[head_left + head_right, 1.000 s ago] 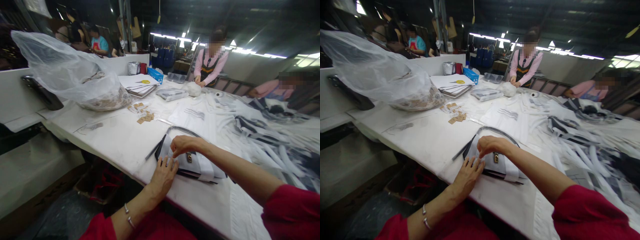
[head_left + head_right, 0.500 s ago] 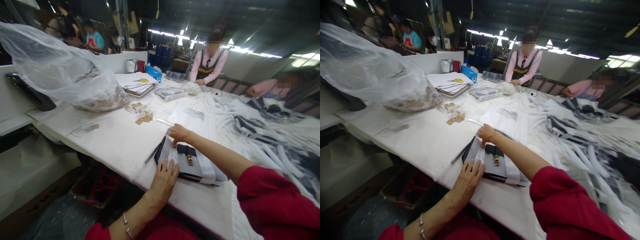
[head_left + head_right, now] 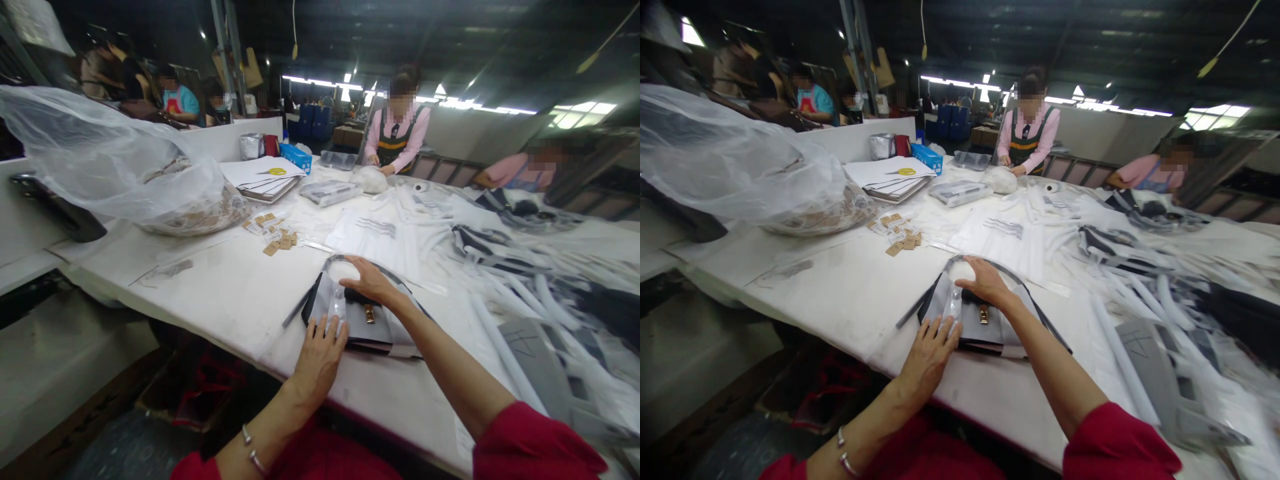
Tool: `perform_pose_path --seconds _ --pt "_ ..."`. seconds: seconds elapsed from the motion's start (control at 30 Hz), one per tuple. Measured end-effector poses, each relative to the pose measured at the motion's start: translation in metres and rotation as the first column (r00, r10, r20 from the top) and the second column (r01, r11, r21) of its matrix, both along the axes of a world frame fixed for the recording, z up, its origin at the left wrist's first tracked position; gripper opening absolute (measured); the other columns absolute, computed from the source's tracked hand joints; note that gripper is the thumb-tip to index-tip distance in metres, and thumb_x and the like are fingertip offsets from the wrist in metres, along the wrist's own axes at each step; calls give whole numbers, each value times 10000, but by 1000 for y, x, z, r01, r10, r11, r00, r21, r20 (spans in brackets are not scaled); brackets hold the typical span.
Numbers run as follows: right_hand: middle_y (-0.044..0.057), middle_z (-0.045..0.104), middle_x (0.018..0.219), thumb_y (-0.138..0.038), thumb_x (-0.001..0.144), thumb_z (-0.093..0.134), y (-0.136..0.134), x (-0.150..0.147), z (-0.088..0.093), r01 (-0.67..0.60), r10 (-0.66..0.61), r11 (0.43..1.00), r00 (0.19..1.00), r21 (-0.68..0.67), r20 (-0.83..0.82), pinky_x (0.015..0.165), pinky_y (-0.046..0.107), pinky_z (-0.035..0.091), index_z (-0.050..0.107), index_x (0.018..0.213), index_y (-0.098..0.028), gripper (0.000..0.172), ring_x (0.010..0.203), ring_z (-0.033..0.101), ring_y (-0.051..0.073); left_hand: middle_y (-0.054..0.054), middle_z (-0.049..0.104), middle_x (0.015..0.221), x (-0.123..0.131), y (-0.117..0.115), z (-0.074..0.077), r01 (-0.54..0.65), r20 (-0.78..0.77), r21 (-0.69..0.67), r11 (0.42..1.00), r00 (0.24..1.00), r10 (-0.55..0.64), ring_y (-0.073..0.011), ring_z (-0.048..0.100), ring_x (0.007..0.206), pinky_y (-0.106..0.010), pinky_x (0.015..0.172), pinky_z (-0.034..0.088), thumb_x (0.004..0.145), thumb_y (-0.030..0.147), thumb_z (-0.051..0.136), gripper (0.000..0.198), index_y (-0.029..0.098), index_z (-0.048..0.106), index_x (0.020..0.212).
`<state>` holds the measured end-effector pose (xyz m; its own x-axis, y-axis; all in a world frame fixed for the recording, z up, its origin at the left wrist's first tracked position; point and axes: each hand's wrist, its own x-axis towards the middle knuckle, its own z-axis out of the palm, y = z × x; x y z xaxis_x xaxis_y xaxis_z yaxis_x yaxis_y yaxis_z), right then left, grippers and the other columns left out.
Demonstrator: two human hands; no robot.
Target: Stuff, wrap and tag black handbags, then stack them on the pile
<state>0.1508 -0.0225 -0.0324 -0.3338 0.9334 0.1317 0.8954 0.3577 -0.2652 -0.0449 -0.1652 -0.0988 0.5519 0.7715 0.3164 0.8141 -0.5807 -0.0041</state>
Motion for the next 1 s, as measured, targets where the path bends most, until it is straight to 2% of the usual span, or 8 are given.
perform_pose_path --seconds 0.1,0.23,0.4,0.53,0.63,0.73,0.87,1.0 --pt "140 450 1490 -508 937 481 -45 36 -4 99 -100 994 994 39 32 1123 471 329 402 1465 -173 630 1370 414 284 -97 513 1437 -1 0 -4 -20 22 22 1000 1000 20 -305 455 1325 -536 1100 336 900 63 402 530 204 450 1408" --pt "122 404 1523 -559 964 386 -106 64 -35 79 -103 989 974 126 202 1154 553 240 400 1476 -212 618 1417 345 299 -67 452 1495 -2 -1 -13 -17 68 78 997 998 11 -313 286 1438 -586 1166 209 943 166 426 517 229 392 1455" --pt "129 388 1525 -543 986 336 -120 62 -60 43 -80 987 968 156 238 1159 545 236 425 1459 -169 609 1420 344 283 -85 402 1529 -1 -6 -3 21 107 -13 1000 994 -20 -300 237 1462 -590 1180 187 917 260 522 618 217 313 1497" --pt "133 439 1496 -551 984 309 -117 60 -44 86 -105 984 987 155 120 1147 561 254 442 1441 -159 617 1400 376 290 -101 410 1522 -16 6 24 72 230 -147 987 972 -36 -284 285 1446 -575 1166 235 899 304 558 673 217 276 1504" --pt "115 473 1477 -555 974 325 -130 69 -21 175 -162 956 984 237 -76 1169 533 230 441 1432 -181 602 1393 387 277 -135 432 1502 -42 36 43 -20 434 -256 966 891 133 -273 323 1429 -524 1164 254 921 322 498 579 170 357 1461" --pt "109 556 1395 -549 947 383 -150 90 -6 403 -308 867 896 294 -321 1154 488 285 525 1344 -203 545 1337 455 274 -156 466 1471 -63 76 54 -3 548 -584 812 735 398 -272 410 1376 -427 1149 293 902 408 492 553 131 467 1381" --pt "148 623 1283 -606 841 480 -161 125 -10 698 -628 713 599 -60 -497 1035 498 431 586 1253 -170 609 1197 567 321 -162 620 1297 -59 118 54 135 508 -797 589 677 532 -293 570 1206 -387 1027 423 845 496 535 549 106 585 1229" --pt "161 698 1104 -611 774 584 -157 139 -21 495 -766 636 313 -592 -562 826 431 560 638 1144 -148 595 991 671 299 -137 697 1132 -42 136 44 225 503 -837 498 674 541 -282 615 1108 -343 935 478 784 535 596 487 116 662 1024"
